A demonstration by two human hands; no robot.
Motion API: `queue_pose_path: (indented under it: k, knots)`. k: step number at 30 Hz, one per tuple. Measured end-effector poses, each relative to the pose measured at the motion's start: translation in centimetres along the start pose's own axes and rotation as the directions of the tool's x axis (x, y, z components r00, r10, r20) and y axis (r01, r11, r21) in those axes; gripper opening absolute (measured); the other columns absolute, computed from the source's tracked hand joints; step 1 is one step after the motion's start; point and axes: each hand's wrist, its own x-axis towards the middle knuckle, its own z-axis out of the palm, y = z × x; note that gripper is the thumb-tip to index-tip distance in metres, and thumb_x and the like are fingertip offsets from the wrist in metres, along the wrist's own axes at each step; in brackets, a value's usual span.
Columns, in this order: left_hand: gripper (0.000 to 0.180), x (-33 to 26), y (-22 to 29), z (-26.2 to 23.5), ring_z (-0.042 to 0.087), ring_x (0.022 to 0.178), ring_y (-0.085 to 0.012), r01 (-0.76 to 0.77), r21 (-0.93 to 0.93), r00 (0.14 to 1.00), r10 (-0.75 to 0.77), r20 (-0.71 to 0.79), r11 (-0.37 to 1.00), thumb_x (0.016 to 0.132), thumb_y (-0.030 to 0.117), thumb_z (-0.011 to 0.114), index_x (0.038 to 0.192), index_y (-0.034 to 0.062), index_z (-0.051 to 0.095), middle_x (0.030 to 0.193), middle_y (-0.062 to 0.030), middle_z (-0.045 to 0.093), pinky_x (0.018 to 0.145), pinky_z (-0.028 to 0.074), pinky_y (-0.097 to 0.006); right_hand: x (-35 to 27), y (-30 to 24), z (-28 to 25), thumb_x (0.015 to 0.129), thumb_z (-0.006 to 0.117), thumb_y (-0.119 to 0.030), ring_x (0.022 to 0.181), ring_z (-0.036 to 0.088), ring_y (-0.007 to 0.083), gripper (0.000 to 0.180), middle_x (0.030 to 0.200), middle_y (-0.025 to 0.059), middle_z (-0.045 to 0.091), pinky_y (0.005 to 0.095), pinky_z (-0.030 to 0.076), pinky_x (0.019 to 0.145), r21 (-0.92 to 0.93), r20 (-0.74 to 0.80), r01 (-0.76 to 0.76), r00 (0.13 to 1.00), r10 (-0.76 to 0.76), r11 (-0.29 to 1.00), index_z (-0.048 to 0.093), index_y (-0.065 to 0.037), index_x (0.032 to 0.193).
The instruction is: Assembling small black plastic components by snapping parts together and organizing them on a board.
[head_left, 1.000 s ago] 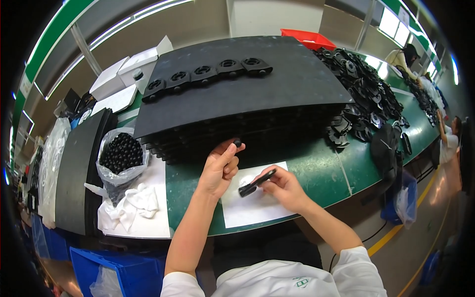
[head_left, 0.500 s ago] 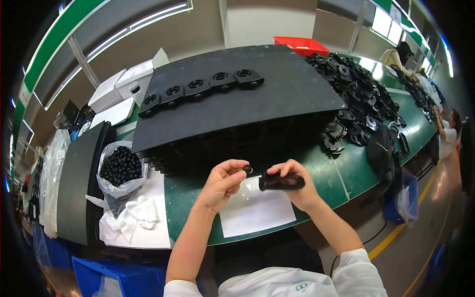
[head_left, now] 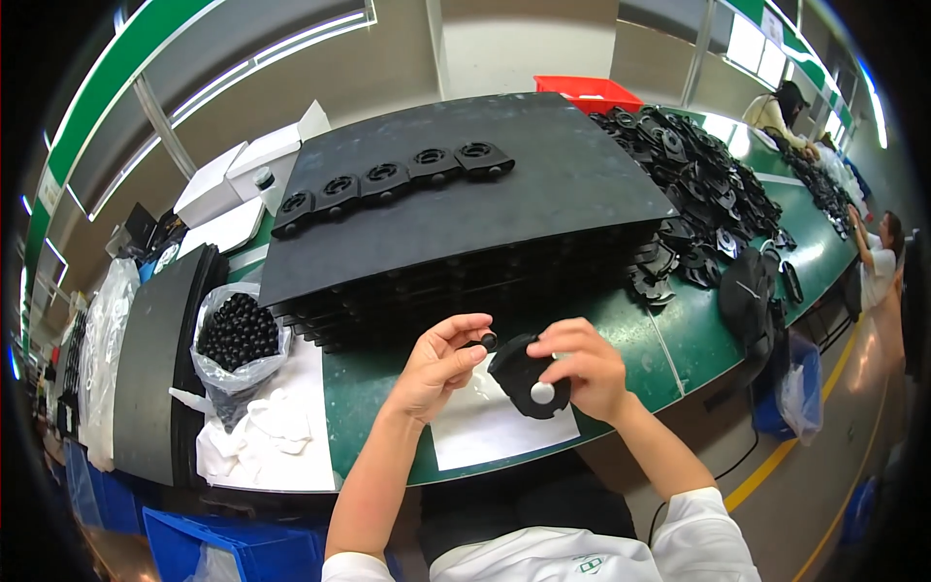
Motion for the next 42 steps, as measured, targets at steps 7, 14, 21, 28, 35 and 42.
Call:
queue_pose_path:
  k: [7,14,21,28,35,42]
  knots:
    - [0.027,0.1,-0.4,-0.3,0.038,0.053,-0.0006,0.011,0.034,1.000,-0.011,0.006,0.999,0.076,0.006,0.067,0.102,0.0035,0.060,0.087,0.0004,0.059,0.046,0.026,-0.015,-1.2,1.3,2.3,0.091,0.047,-0.004,0.095,0.057,0.0175,0.015,0.101,0.0071,0.058,0.0303,0.047,0.082,0.812,0.205,-0.528,0.656,0.727,0.248,0.048,-0.006,0.106]
    - [0.026,0.1,-0.5,-0.3,0.039,0.055,-0.0001,-0.004,0.094,1.000,0.003,0.007,0.996,0.076,0.007,0.068,0.101,0.0044,0.061,0.083,0.0019,0.059,0.046,0.027,-0.016,-0.7,0.8,2.7,0.091,0.048,-0.005,0.095,0.057,0.0170,0.015,0.101,0.0064,0.058,0.0301,0.048,0.082,0.836,0.271,-0.538,0.580,0.768,0.111,0.049,-0.007,0.106]
    - [0.026,0.1,-0.4,-0.1,0.041,0.057,0.0003,-0.005,0.120,1.000,0.004,0.006,0.993,0.075,0.006,0.068,0.101,0.0057,0.062,0.080,0.0035,0.058,0.046,0.026,-0.015,-0.9,0.9,2.7,0.089,0.052,-0.006,0.088,0.056,0.0133,0.018,0.097,0.0034,0.058,0.0306,0.047,0.082,0.825,0.258,-0.547,0.588,0.766,0.142,0.048,-0.007,0.107]
    - [0.018,0.3,-1.0,0.4,0.049,0.064,-0.0016,-0.204,0.374,0.972,0.233,-0.035,0.905,0.067,-0.003,0.071,0.083,0.0030,0.066,0.069,0.0046,0.054,0.058,0.041,-0.016,-0.8,0.7,2.4,0.087,0.054,-0.004,0.075,0.055,0.0098,0.020,0.093,0.0036,0.058,0.0246,0.047,0.068,0.789,0.304,-0.594,0.599,0.741,0.157,0.048,-0.006,0.106]
    - [0.034,0.5,-0.9,0.6,0.049,0.067,-0.0022,-0.201,0.440,0.967,0.249,-0.054,0.875,0.065,-0.004,0.070,0.098,0.0019,0.061,0.077,0.0035,0.054,0.059,0.041,-0.017,3.5,-0.5,-0.5,0.082,0.057,0.003,0.079,0.053,0.0046,0.016,0.086,-0.0001,0.056,0.0206,0.045,0.068,0.552,0.266,-0.594,0.791,0.552,0.585,0.055,-0.001,0.098]
    - [0.044,0.4,-0.3,-0.1,0.045,0.065,-0.0073,0.052,0.063,0.996,-0.047,-0.081,0.997,0.078,0.007,0.061,0.120,0.0023,0.047,0.086,-0.0018,0.052,0.051,0.032,-0.018,13.5,4.8,-5.3,0.080,0.060,-0.004,0.067,0.052,0.0080,0.029,0.074,0.0034,0.058,0.0234,0.043,0.060,0.111,-0.223,-0.401,0.882,0.416,0.909,0.049,0.001,0.106]
